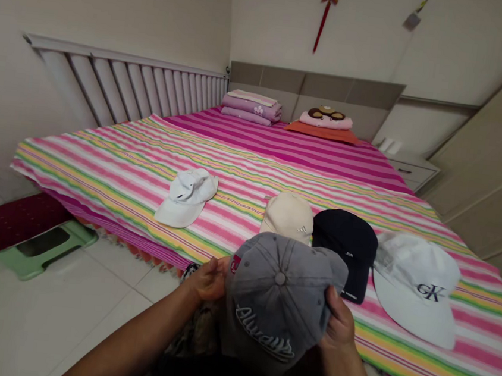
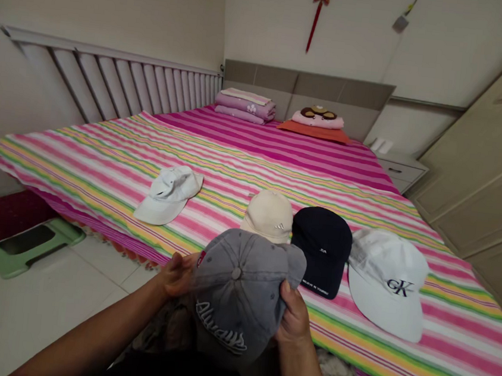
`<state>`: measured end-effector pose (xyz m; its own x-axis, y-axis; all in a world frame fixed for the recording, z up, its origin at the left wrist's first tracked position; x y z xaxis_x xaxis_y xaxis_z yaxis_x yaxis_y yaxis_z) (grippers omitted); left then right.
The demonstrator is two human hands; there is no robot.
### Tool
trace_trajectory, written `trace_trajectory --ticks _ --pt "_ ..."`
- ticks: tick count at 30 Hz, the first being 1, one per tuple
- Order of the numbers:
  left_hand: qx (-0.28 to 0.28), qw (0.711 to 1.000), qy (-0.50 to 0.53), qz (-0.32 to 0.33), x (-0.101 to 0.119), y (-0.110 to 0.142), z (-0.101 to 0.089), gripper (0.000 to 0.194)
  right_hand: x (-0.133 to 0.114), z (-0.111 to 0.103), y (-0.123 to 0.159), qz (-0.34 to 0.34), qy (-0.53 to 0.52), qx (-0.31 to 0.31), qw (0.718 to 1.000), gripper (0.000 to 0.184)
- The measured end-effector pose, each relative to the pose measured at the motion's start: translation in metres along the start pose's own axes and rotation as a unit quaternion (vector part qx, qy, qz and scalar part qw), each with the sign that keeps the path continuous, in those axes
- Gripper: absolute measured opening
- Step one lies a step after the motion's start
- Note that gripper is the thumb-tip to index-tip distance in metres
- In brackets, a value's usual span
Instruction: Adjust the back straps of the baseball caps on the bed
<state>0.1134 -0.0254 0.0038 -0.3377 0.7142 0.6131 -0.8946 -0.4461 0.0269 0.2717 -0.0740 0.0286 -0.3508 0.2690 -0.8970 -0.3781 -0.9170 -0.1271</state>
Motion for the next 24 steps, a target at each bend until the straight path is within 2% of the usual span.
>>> trace_trajectory --ticks 4,7,10,14,17,21,24 --pt "0.003 1.000 0.019 0.008 0.011 -0.011 0.007 0.041 -0.004 -0.004 0.003 -0.007 -0.018 0.007 1.000 0.044" --pt "0.011 0.999 0.028 -0.024 0.011 -0.018 0.011 0.045 -0.003 -0.003 0.006 0.013 -0.044 -0.005 0.999 0.045" --pt "0.017 0.998 0.035 -0.049 0.009 -0.021 0.013 0.046 0.004 -0.008 0.011 0.052 -0.096 -0.004 0.994 0.033" --pt "0.033 0.999 0.035 -0.008 0.017 -0.019 0.010 0.033 0.014 -0.021 0.017 0.075 -0.140 -0.001 0.987 0.026" --pt "0.051 0.998 0.024 0.003 0.020 -0.018 0.009 0.029 0.019 -0.031 0.022 0.077 -0.141 -0.014 0.987 0.030" --pt "0.068 0.997 -0.012 -0.019 0.018 -0.019 0.013 0.032 0.024 -0.040 0.030 0.084 -0.111 -0.034 0.990 0.041" --pt "0.067 0.996 -0.051 -0.031 0.018 -0.019 0.021 0.029 0.021 -0.038 0.033 0.079 -0.102 -0.053 0.990 0.037"
Point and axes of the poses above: each hand's wrist, its own y-axis away from the middle knuckle, its own z-axis out of the palm, x = y × z, the point moved 10 cm from there along -y, towards the middle knuckle, and after that the axes turned 13 degrees about -z, right-handed, at the moved point
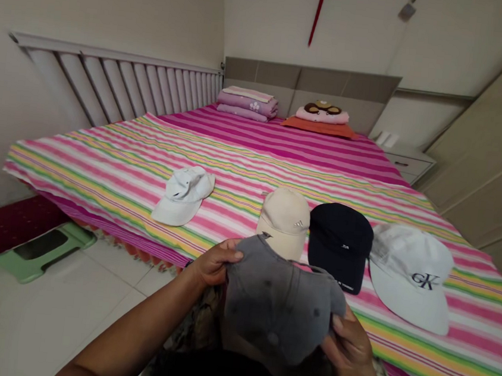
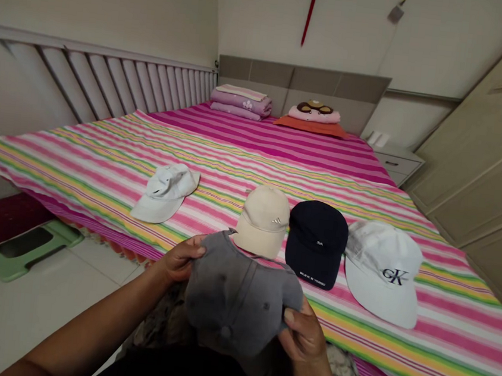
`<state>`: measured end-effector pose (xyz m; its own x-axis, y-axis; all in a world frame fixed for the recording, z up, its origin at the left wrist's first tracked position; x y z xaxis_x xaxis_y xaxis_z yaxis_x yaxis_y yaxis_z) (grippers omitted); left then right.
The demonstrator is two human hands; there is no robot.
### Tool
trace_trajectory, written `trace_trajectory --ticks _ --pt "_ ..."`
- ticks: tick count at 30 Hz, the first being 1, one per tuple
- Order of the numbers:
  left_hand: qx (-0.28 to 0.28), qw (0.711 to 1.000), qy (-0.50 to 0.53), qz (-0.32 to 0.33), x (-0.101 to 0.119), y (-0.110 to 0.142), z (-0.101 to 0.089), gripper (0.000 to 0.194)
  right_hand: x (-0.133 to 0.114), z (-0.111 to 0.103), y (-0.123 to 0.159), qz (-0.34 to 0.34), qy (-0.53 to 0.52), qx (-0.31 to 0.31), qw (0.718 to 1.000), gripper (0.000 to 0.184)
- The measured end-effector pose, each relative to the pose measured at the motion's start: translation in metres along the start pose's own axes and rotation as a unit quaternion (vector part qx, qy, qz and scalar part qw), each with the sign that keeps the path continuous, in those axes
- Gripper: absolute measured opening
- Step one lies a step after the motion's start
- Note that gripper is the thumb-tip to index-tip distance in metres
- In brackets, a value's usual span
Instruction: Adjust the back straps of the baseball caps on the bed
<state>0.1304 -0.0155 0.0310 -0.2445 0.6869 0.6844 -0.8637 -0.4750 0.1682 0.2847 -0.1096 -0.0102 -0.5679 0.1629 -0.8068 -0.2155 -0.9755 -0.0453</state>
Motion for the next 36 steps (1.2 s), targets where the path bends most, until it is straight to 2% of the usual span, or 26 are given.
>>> trace_trajectory --ticks 5,9,15,18,23,26,32,36 --pt "-0.001 0.999 -0.036 -0.007 0.002 0.002 0.008 0.039 -0.009 0.010 -0.002 -0.025 -0.019 0.018 0.999 0.025" --pt "0.009 0.999 -0.046 0.006 0.005 0.002 0.012 0.035 -0.004 0.014 0.002 0.008 -0.023 0.023 0.999 0.029" --pt "0.038 0.996 -0.078 0.001 0.003 0.002 0.012 0.027 -0.008 0.025 0.005 0.002 -0.029 -0.016 0.999 0.032" --pt "0.046 0.995 -0.083 -0.002 0.002 0.002 0.012 0.025 -0.011 0.039 0.005 -0.004 -0.039 -0.062 0.997 0.034" --pt "0.025 0.994 -0.101 -0.016 -0.001 0.001 0.021 0.022 -0.017 0.055 0.003 -0.034 -0.049 -0.108 0.992 0.020" --pt "0.022 0.994 -0.108 -0.025 -0.005 -0.001 0.022 0.023 -0.018 0.057 0.002 -0.046 -0.043 -0.100 0.993 0.012" --pt "0.019 0.992 -0.120 -0.032 -0.011 -0.006 0.024 0.023 -0.013 0.057 0.000 -0.034 -0.024 -0.059 0.997 0.024" --pt "0.030 0.993 -0.113 -0.032 -0.013 -0.008 0.026 0.023 -0.014 0.059 -0.006 -0.028 0.010 -0.035 0.999 0.021"
Point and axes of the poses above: each hand's wrist, its own y-axis away from the middle knuckle, its own z-axis out of the palm, x = y × z, the point moved 10 cm from there along -y, towards the middle knuckle, and after that the axes turned 13 degrees about -z, right-handed, at the moved point
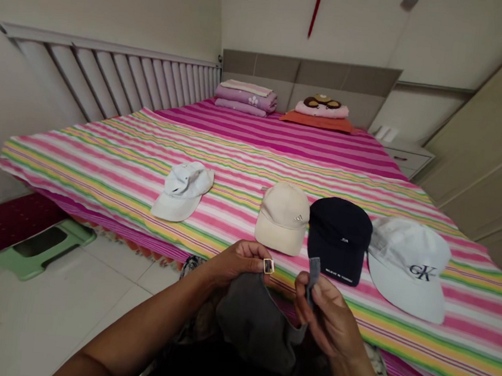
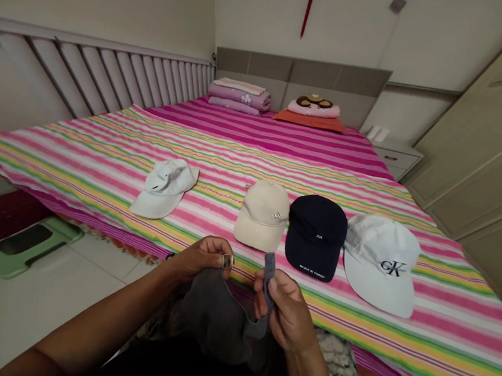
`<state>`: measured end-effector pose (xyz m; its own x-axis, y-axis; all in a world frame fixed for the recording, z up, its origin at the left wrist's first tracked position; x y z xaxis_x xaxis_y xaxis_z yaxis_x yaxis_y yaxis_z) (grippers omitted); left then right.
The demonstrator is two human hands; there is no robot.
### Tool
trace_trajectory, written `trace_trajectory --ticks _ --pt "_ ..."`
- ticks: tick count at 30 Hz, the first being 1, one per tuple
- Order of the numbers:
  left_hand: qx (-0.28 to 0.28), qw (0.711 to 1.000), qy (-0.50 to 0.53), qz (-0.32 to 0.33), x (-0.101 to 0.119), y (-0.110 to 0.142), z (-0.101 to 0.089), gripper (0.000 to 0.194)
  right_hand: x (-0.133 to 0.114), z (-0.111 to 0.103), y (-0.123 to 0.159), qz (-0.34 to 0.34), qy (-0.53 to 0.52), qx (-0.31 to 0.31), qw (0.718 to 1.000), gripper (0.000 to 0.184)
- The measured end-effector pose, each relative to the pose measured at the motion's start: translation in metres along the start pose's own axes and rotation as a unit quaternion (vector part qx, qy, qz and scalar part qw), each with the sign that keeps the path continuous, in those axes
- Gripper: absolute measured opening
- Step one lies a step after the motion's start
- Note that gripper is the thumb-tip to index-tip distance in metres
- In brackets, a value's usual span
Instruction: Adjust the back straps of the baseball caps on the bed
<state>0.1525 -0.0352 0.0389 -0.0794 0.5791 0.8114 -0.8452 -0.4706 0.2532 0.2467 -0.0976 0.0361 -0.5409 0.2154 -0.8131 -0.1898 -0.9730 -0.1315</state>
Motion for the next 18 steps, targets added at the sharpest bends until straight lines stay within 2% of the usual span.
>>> trace_trajectory --ticks 7,12,16,18 --pt "-0.027 0.999 0.002 -0.020 -0.008 -0.004 0.011 0.023 0.006 0.016 -0.009 0.029 0.024 -0.016 0.999 0.016" --pt "-0.059 0.998 -0.003 -0.005 -0.006 -0.006 0.021 0.021 0.016 0.033 -0.007 0.059 0.032 -0.060 0.996 0.020" --pt "-0.053 0.999 -0.001 -0.007 -0.009 -0.009 0.020 0.024 0.020 0.035 -0.006 0.065 0.045 -0.060 0.995 0.021" --pt "-0.036 0.999 -0.016 0.016 -0.005 -0.008 0.018 0.024 0.021 0.033 -0.006 0.075 0.031 -0.043 0.996 0.021"
Point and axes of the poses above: each hand's wrist, its own y-axis away from the middle knuckle, its own z-axis out of the palm, x = y × z, the point moved 10 cm from there along -y, towards the middle knuckle, and after that the axes turned 13 degrees about -z, right-handed, at the moved point
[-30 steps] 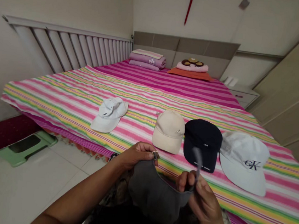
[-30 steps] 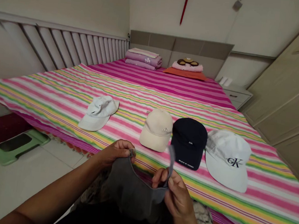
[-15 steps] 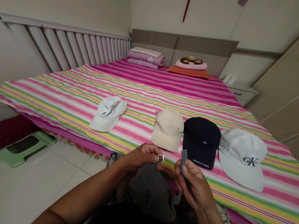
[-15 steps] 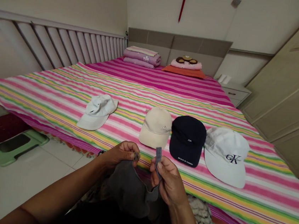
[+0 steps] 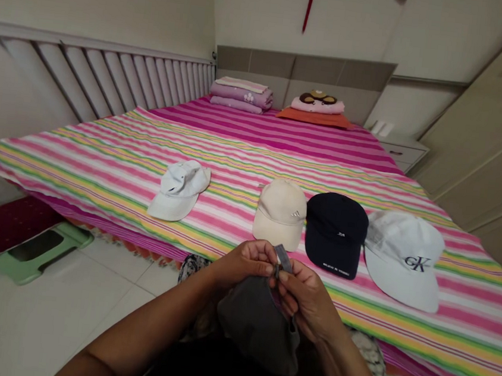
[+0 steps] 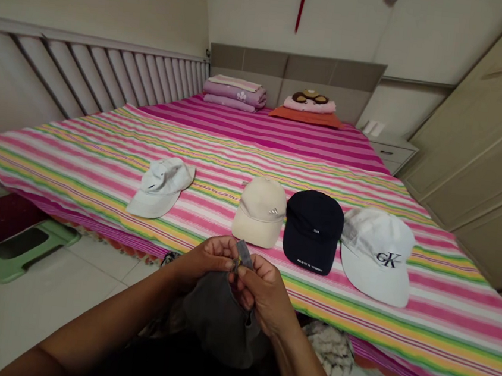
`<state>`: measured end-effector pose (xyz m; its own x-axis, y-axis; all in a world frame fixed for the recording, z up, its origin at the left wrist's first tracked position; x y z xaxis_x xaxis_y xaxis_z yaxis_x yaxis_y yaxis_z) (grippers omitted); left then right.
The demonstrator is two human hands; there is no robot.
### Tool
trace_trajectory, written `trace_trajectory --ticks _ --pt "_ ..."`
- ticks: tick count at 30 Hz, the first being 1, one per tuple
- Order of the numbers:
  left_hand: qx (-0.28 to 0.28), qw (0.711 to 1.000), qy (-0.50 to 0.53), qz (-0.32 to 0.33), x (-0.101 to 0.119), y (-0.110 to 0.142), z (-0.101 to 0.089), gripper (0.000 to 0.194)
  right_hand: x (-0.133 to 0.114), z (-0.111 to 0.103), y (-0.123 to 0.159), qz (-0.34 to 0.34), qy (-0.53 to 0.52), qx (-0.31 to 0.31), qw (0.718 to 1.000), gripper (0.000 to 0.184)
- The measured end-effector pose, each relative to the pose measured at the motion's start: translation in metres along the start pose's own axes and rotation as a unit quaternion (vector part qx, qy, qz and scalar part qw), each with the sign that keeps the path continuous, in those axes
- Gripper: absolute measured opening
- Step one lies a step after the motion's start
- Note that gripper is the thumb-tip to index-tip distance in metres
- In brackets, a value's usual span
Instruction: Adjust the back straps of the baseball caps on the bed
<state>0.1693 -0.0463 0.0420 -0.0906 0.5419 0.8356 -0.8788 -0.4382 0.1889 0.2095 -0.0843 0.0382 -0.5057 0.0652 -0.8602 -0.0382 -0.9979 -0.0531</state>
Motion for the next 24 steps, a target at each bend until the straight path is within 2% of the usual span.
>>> trace_trajectory --ticks 3,6,10,13,14,16,19,21,24 --pt "0.036 0.994 -0.080 0.061 0.013 0.006 0.000 0.030 0.000 -0.007 -0.001 -0.003 -0.021 0.038 0.999 0.021" --pt "0.099 0.971 -0.191 0.104 0.024 0.013 0.001 0.038 0.000 -0.008 -0.002 -0.006 -0.020 0.043 0.999 0.024" --pt "0.189 0.920 -0.297 0.170 0.039 0.024 0.000 0.026 0.000 -0.008 -0.001 -0.006 -0.026 0.049 0.998 0.021" --pt "0.203 0.899 -0.323 0.213 0.044 0.029 0.002 0.025 0.001 -0.006 -0.001 -0.007 -0.024 0.047 0.999 0.022" --pt "0.202 0.902 -0.314 0.216 0.043 0.029 0.001 0.025 0.001 -0.005 -0.001 -0.006 -0.021 0.042 0.999 0.023" --pt "0.194 0.926 -0.254 0.201 0.037 0.025 -0.006 0.024 0.000 -0.003 -0.001 -0.011 -0.022 0.038 0.999 0.026" --pt "0.183 0.968 -0.091 0.145 0.019 0.016 -0.022 0.025 -0.003 -0.008 -0.002 -0.033 -0.039 0.069 0.996 0.026" --pt "0.181 0.977 0.001 0.112 0.007 0.012 -0.028 0.028 -0.004 -0.012 -0.002 -0.041 -0.046 0.090 0.994 0.024" --pt "0.180 0.977 0.064 0.092 0.000 0.009 -0.031 0.031 -0.002 -0.014 -0.002 -0.035 -0.050 0.094 0.994 0.025"
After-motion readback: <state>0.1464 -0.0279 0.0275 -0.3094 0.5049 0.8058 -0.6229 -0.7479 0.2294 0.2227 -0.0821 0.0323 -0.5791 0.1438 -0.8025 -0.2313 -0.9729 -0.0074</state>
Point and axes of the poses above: each hand's wrist, its own y-axis away from the middle knuckle, its own z-axis out of the palm, x = y × z, the point moved 10 cm from there along -y, towards the middle knuckle, and after that the axes turned 13 degrees about -z, right-handed, at the moved point
